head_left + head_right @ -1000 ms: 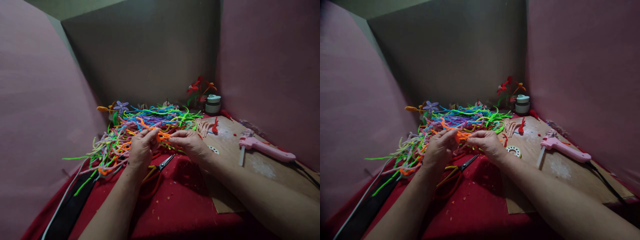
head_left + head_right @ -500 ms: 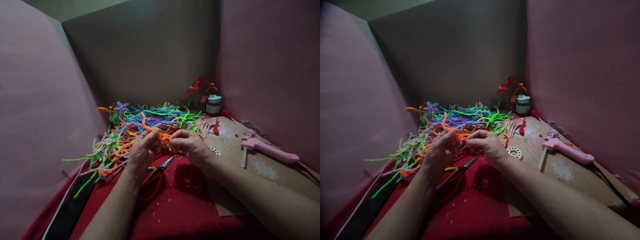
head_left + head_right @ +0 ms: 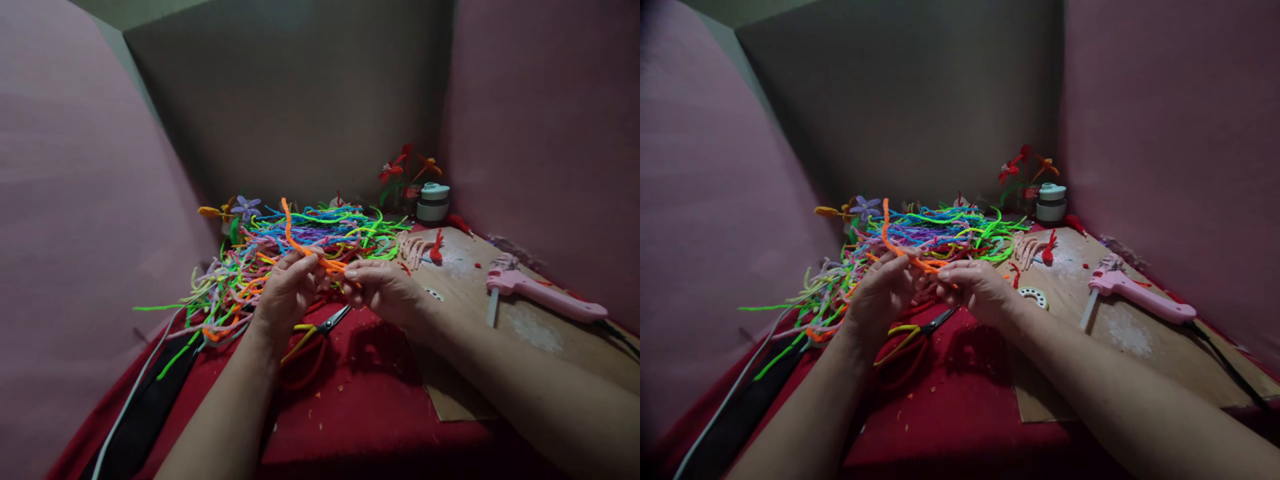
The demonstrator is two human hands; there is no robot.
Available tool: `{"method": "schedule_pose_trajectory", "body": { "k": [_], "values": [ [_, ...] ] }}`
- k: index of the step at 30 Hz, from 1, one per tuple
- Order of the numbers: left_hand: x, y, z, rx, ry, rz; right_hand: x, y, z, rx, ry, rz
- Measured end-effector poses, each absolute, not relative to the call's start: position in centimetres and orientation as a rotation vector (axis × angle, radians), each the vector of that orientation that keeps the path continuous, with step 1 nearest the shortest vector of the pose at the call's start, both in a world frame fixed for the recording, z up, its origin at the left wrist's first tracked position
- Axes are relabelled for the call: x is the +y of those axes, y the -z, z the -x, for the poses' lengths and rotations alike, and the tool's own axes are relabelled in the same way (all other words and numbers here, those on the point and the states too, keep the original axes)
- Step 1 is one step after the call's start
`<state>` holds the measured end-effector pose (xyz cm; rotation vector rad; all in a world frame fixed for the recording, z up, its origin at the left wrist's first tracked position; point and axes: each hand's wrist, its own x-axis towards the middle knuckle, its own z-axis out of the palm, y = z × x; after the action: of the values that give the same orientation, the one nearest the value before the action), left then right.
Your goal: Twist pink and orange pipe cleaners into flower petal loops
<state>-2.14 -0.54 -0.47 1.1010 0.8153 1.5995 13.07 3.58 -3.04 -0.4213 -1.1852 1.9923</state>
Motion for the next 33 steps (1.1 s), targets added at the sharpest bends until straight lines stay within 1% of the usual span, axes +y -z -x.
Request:
{"method": "schedule_pose_trajectory", "body": {
  "k": [2,6,7,9,12,13,18,27,33],
  "values": [
    [-0.5,0.2,2.6,0.975,-1.505,-1.17,3.8,2.9,-13.2,-1.146,-1.97,0.465],
    [-2.1,-0.8,3.8,1.618,-1.191,-1.546,4.2,2.8,-13.4,-1.083,-1.87,0.519],
    [-2.9,-1.0,4.0,1.754,-1.06,-1.707,4.2,2.8,-13.4,-1.074,-1.85,0.526],
    [-4.8,-0.9,4.1,1.925,-0.66,-2.031,4.3,2.9,-13.3,-1.071,-1.822,0.524],
    [-7.3,0.4,4.1,2.142,-0.137,-2.179,4.5,3.1,-13.2,-1.085,-1.801,0.492],
    [-7.9,1.0,4.1,2.168,-0.049,-2.194,4.6,3.2,-13.1,-1.09,-1.794,0.48],
    [-8.4,3.3,4.1,2.098,-0.006,-2.175,4.6,3.2,-13.0,-1.093,-1.767,0.434],
    [-10.6,2.7,3.7,2.333,0.013,-1.988,4.4,2.8,-13.0,-1.018,-1.761,0.468],
    [-10.6,3.1,2.4,2.44,-0.115,-2.248,4.6,3.3,-12.9,-1.043,-1.774,0.465]
  ]
}}
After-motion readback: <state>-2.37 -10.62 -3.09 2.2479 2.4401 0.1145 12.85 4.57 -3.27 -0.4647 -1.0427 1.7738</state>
